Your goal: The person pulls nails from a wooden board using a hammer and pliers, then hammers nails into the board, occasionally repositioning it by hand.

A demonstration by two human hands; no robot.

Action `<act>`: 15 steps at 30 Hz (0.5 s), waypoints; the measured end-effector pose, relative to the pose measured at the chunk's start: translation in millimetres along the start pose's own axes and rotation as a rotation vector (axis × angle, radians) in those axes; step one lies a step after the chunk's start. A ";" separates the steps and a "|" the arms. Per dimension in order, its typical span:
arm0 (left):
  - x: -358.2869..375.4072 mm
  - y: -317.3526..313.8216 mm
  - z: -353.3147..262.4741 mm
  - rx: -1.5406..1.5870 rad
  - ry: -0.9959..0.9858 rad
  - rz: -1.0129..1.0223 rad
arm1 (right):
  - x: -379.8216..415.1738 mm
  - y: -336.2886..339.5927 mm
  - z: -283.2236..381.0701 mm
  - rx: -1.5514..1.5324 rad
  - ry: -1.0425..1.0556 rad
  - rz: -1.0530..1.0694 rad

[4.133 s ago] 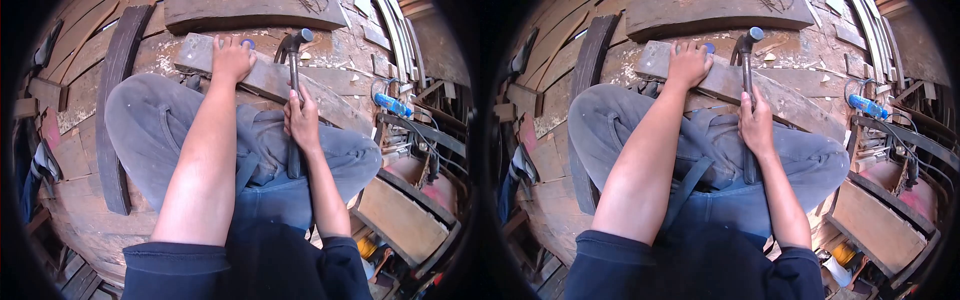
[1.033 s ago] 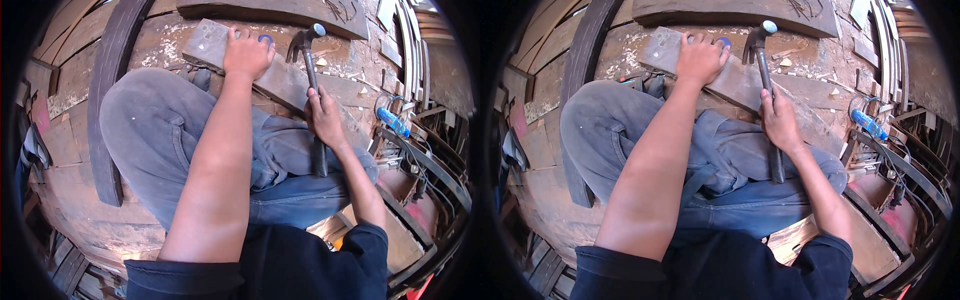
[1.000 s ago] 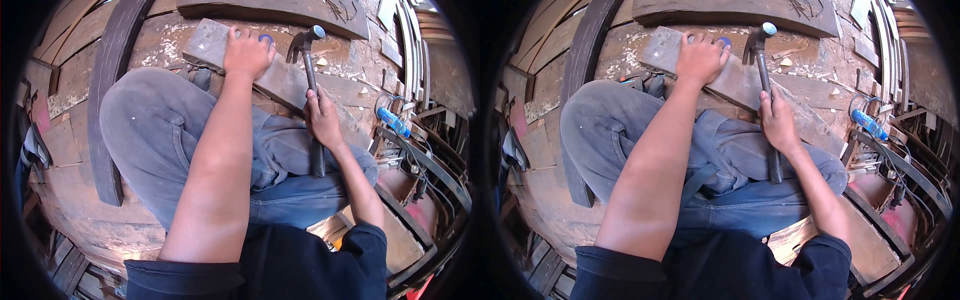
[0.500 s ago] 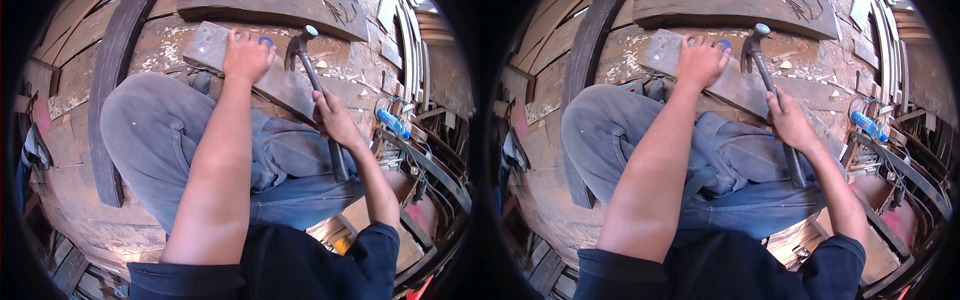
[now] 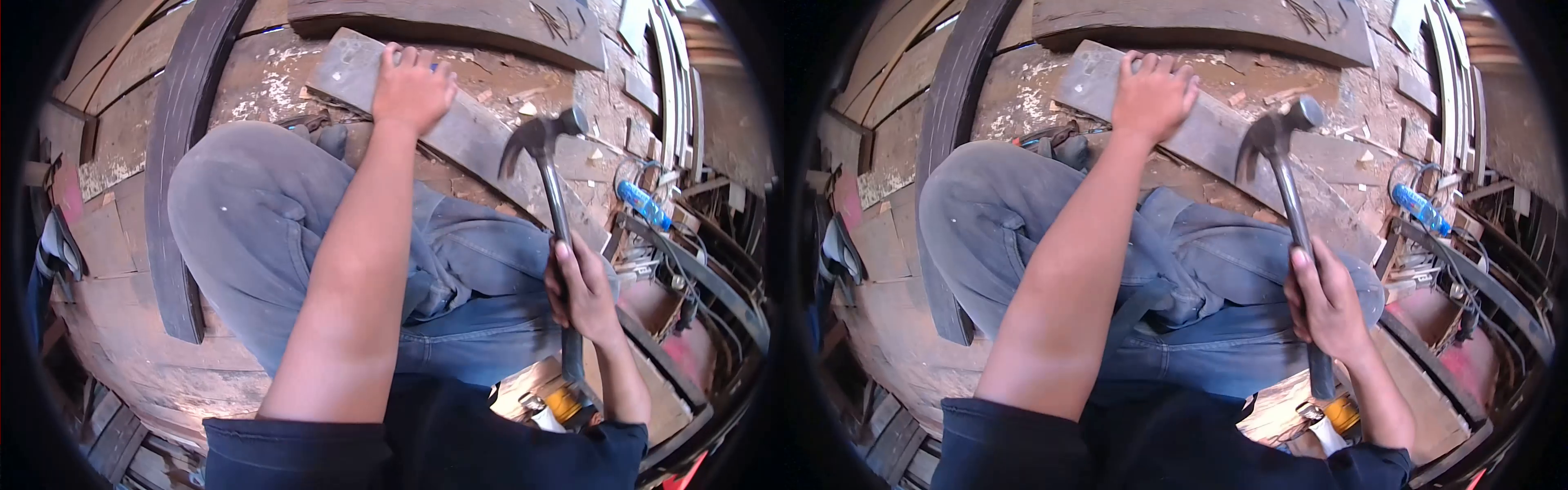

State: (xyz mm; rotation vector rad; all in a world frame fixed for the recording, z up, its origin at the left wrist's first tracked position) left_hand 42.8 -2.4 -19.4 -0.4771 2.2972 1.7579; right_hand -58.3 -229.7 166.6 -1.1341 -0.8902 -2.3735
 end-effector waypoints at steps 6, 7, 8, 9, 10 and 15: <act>3.2 1.9 0.0 -0.002 -0.018 -0.027 | -81.5 -28.8 8.4 -0.021 0.385 -0.116; 1.7 3.2 0.7 0.004 -0.017 -0.031 | -96.0 -30.9 10.6 -0.002 0.428 -0.146; 0.6 2.8 1.4 0.010 -0.012 -0.015 | -107.9 -32.4 11.2 0.018 0.472 -0.174; 0.0 3.1 1.3 0.016 -0.005 0.003 | -115.9 -30.8 12.5 0.090 0.532 -0.233; -0.3 2.5 1.6 0.021 0.005 0.024 | -120.6 -26.8 9.9 0.086 0.503 -0.237; -1.6 4.7 0.9 0.020 0.011 0.019 | -117.5 -38.0 0.4 -0.016 0.312 -0.145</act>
Point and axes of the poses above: each hand's wrist, its own x-axis away from the middle knuckle, its own y-axis out of the back of the hand, z = x × y, the point moved 6 cm from there along -x, towards the middle knuckle, and after that the axes turned 6 degrees about -z, right-handed, at the moved point
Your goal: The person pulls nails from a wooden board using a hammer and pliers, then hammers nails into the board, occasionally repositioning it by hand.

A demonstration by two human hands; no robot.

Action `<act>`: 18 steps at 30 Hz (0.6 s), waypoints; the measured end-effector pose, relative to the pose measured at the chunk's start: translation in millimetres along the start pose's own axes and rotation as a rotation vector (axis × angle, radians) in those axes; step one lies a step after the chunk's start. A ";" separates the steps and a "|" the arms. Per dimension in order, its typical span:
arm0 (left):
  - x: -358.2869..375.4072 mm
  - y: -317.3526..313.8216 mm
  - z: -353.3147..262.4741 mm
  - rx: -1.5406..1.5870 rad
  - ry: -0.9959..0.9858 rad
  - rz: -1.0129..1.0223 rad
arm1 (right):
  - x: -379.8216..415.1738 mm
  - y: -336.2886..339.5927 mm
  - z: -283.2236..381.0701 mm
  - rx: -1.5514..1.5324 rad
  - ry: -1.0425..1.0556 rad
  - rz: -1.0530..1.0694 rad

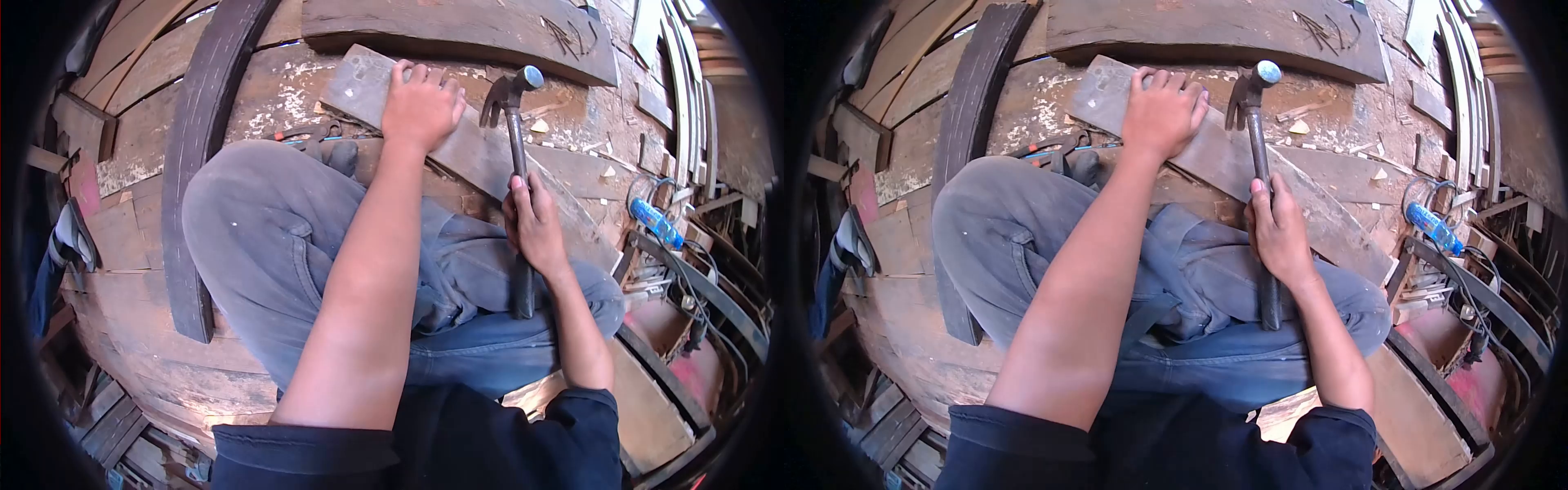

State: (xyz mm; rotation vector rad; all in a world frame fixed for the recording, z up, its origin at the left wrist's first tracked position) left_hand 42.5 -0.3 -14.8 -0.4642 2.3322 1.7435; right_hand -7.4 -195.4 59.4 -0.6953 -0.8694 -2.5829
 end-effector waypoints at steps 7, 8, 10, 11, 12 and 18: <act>0.9 -2.5 -0.2 0.019 0.020 0.030 | 7.0 5.7 -8.0 0.037 0.027 0.025; 1.1 -1.9 0.0 0.022 0.020 0.036 | 10.1 8.2 -10.5 -0.018 -0.059 0.061; -1.8 -0.8 -0.3 0.024 0.017 0.042 | 21.5 7.7 12.4 -0.134 -0.223 0.144; -2.1 -0.8 0.5 0.024 0.016 0.046 | 28.1 11.3 18.0 -0.204 -0.302 0.205; -0.4 -1.3 1.1 0.025 0.017 0.055 | 38.4 19.8 19.7 -0.272 -0.386 0.268; -0.1 -3.1 -0.2 -0.017 0.011 0.050 | 75.5 26.0 -12.9 -0.489 -0.421 0.221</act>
Point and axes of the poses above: each hand's wrist, its own x-axis away from the middle knuckle, its own y-axis out of the back of the hand, z = x × y, the point moved 6 cm from there along -x, towards the middle knuckle, and after that the axes turned 6 degrees about -z, right-handed, at the moved point
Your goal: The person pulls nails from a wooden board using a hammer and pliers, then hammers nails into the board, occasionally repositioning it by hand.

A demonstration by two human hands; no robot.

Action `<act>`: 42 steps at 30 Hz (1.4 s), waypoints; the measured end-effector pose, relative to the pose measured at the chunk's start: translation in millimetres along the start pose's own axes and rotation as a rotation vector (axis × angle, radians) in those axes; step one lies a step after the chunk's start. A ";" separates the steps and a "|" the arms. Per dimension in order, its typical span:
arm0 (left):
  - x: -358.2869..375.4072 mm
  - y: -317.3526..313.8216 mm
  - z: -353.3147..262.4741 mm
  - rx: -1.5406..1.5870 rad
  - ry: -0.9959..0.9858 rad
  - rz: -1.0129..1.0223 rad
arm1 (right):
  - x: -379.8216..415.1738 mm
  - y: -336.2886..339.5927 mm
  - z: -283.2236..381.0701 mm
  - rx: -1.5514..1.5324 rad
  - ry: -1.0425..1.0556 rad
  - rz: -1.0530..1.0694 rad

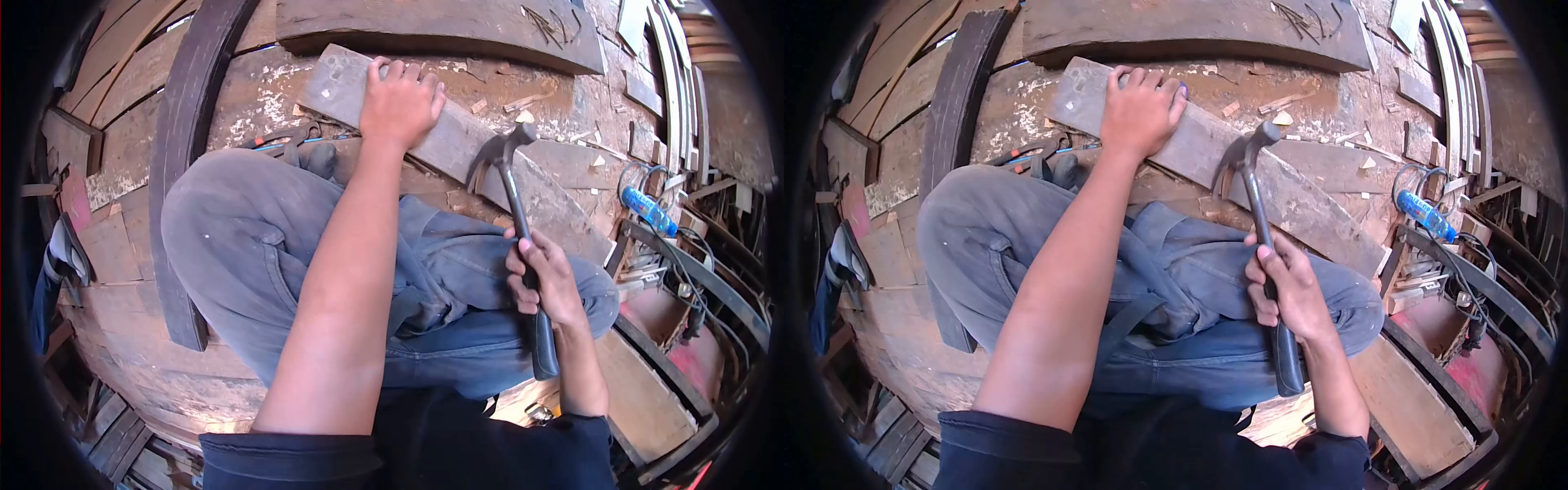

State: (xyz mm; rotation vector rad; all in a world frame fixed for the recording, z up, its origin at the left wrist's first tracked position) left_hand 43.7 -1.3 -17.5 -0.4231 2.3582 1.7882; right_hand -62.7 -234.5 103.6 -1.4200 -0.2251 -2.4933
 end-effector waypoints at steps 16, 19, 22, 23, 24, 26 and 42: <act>-0.8 3.0 0.3 0.005 -0.008 0.002 | -39.4 -31.3 57.4 -0.010 0.094 0.195; -0.7 1.5 -0.6 -0.004 -0.008 -0.003 | -33.4 -28.0 49.3 -0.085 0.043 0.206; -0.3 0.6 -0.2 -0.008 -0.011 -0.007 | -28.4 -20.8 46.4 -0.151 -0.006 0.220; -0.2 0.4 0.0 -0.007 -0.011 -0.009 | -26.9 -19.4 46.3 -0.170 -0.018 0.226; -0.3 0.7 -0.3 -0.008 -0.011 -0.010 | -24.9 -17.4 48.1 -0.154 -0.005 0.185; -0.5 0.7 -0.9 -0.006 -0.012 -0.010 | -15.8 -15.3 54.6 -0.122 0.017 0.107; 0.4 -2.5 -0.1 -0.031 -0.013 -0.001 | 66.1 8.3 49.2 1.025 0.969 -0.058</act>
Point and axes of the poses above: each hand's wrist, its own x-axis away from the middle knuckle, its own y-axis out of the back of the hand, z = x × y, the point moved 6 cm from there along -x, towards the middle knuckle, and after that the axes turned 6 degrees about -z, right-handed, at the moved point
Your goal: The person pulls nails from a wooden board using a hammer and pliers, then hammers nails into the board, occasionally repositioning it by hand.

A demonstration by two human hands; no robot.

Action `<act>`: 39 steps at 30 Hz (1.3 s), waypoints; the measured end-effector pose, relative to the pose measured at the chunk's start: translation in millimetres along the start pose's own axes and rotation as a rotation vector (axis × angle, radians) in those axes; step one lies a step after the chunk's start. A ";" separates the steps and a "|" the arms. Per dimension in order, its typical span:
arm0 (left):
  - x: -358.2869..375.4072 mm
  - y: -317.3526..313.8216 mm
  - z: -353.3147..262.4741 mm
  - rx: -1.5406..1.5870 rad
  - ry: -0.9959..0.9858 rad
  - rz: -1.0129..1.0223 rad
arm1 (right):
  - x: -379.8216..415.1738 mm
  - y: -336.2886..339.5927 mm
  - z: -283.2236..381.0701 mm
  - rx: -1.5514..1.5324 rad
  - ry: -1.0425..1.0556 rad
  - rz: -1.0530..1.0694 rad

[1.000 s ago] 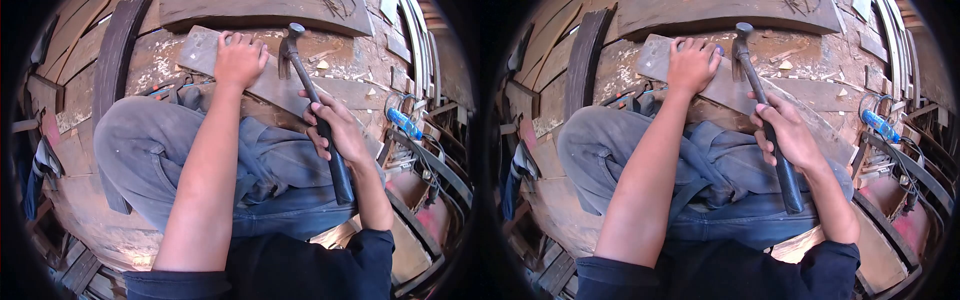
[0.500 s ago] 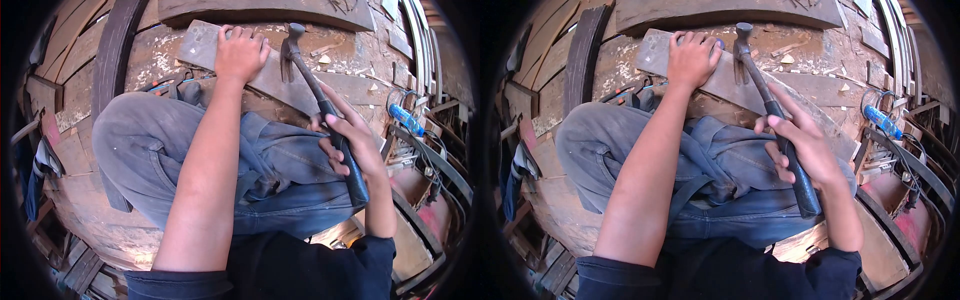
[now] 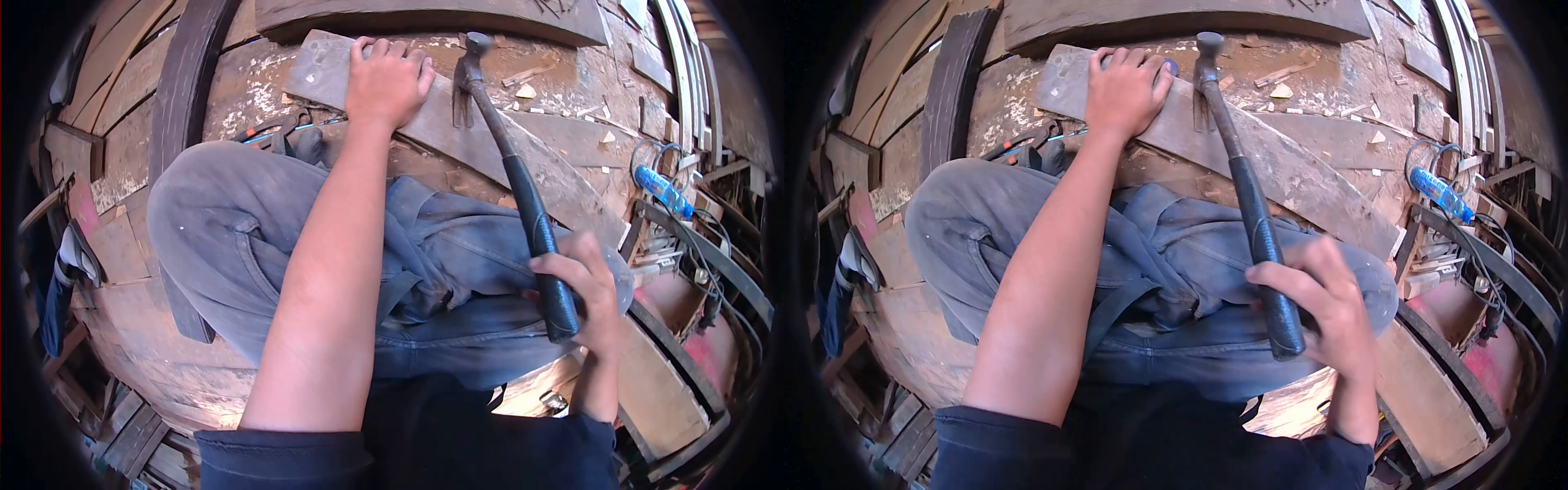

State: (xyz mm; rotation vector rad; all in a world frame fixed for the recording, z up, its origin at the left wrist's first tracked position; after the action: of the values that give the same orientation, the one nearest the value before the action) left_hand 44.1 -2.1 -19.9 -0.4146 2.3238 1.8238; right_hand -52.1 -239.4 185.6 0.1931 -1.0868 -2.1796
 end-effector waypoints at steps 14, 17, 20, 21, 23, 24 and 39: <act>-0.8 4.0 -1.5 -0.003 -0.011 -0.010 | -45.8 -15.3 27.8 -0.400 0.482 -0.408; -0.7 3.5 -0.9 0.011 -0.007 -0.009 | -67.3 1.8 24.1 -0.555 0.496 -0.450; -2.6 2.9 -1.4 0.017 -0.009 -0.012 | -94.6 9.9 27.1 -0.632 0.488 -0.422; -4.3 1.4 -2.6 0.013 -0.014 0.024 | -103.3 12.6 20.1 -0.674 0.493 -0.447; -11.4 2.5 -4.9 0.002 -0.021 0.087 | -125.4 30.7 6.6 -0.819 0.455 -0.402; -12.0 2.4 -5.4 0.000 -0.018 0.105 | -132.0 31.5 3.8 -0.849 0.444 -0.403; -0.6 8.5 -3.6 0.081 0.002 -0.076 | -141.3 51.6 -5.9 -1.055 0.395 -0.425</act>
State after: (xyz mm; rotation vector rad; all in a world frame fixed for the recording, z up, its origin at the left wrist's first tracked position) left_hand 42.2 -3.6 -11.0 -0.4859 2.3404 1.6898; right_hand 83.4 -174.9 197.8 0.3600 0.4123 -2.6236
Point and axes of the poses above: each hand's wrist, its own x-axis away from the middle knuckle, its own y-axis out of the back of the hand, z = x × y, the point moved 6 cm from there along -x, towards the middle knuckle, and after that the axes turned 6 degrees about -z, right-handed, at the moved point
